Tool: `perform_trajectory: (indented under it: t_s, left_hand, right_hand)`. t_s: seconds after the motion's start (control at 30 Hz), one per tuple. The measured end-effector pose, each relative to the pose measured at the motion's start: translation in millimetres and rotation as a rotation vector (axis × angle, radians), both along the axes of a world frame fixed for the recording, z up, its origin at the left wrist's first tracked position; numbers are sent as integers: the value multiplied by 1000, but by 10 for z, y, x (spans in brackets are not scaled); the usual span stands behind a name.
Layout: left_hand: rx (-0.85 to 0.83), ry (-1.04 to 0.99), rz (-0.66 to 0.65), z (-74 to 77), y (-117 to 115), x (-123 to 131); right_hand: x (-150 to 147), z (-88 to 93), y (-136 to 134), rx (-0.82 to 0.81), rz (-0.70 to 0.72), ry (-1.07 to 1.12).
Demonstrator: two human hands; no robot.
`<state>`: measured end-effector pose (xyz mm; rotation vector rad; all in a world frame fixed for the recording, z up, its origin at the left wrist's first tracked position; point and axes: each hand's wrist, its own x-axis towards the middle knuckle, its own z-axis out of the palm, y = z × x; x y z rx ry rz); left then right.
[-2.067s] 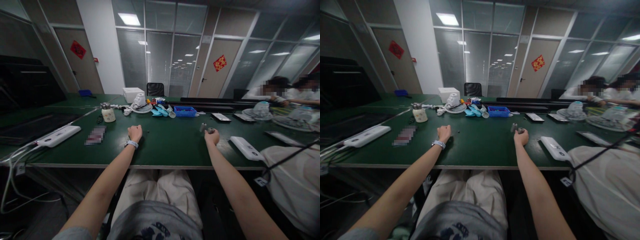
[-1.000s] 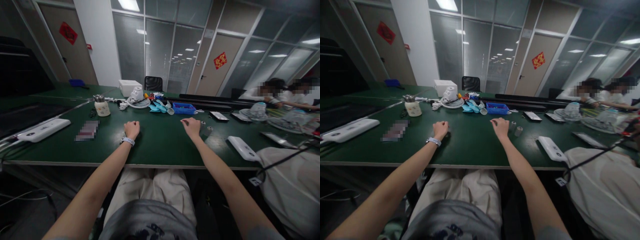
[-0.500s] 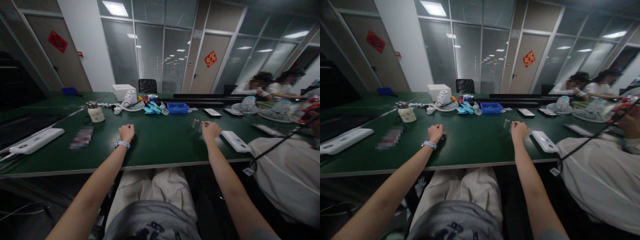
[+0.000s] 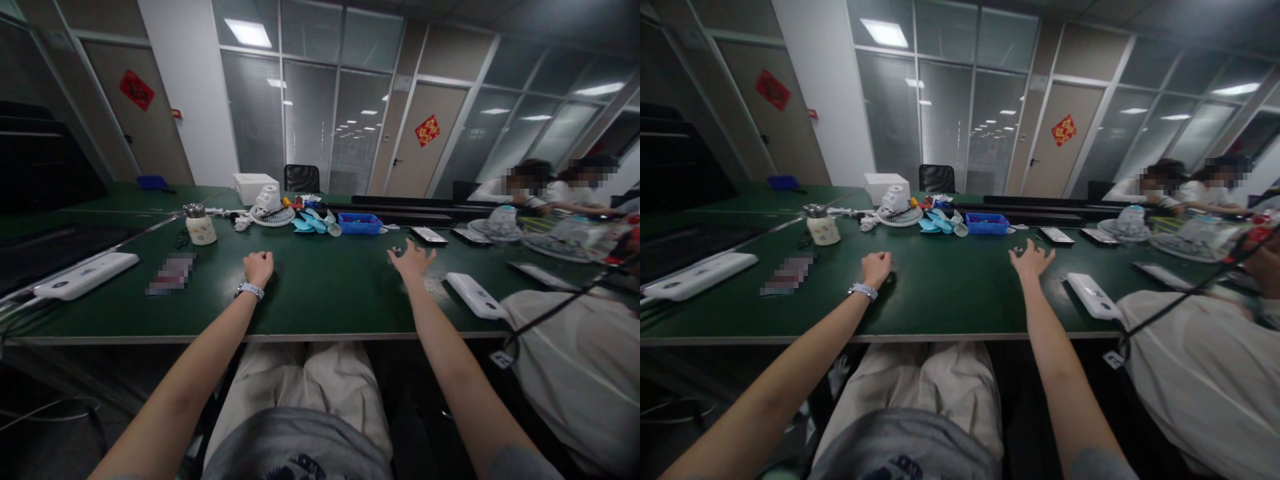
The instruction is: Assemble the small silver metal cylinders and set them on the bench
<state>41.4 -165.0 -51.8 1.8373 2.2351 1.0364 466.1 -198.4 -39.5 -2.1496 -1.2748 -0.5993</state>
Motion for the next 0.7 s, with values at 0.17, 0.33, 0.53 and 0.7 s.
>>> perform_trajectory:
  t_s: [0.17, 0.33, 0.53, 0.7]
  left_hand:
    - [2, -16, -1, -7, 10, 2]
    - [40, -19, -12, -31, 26, -11]
    - [252, -79, -181, -74, 36, 76]
    - [419, -115, -508, -58, -38, 190]
  right_hand:
    - [-34, -3, 96, -3, -44, 2]
    - [-111, 81, 39, 115, -2, -12]
    - [-1019, 195, 35, 150, 426, -13]
    - [-2066, 97, 74, 37, 804, 86]
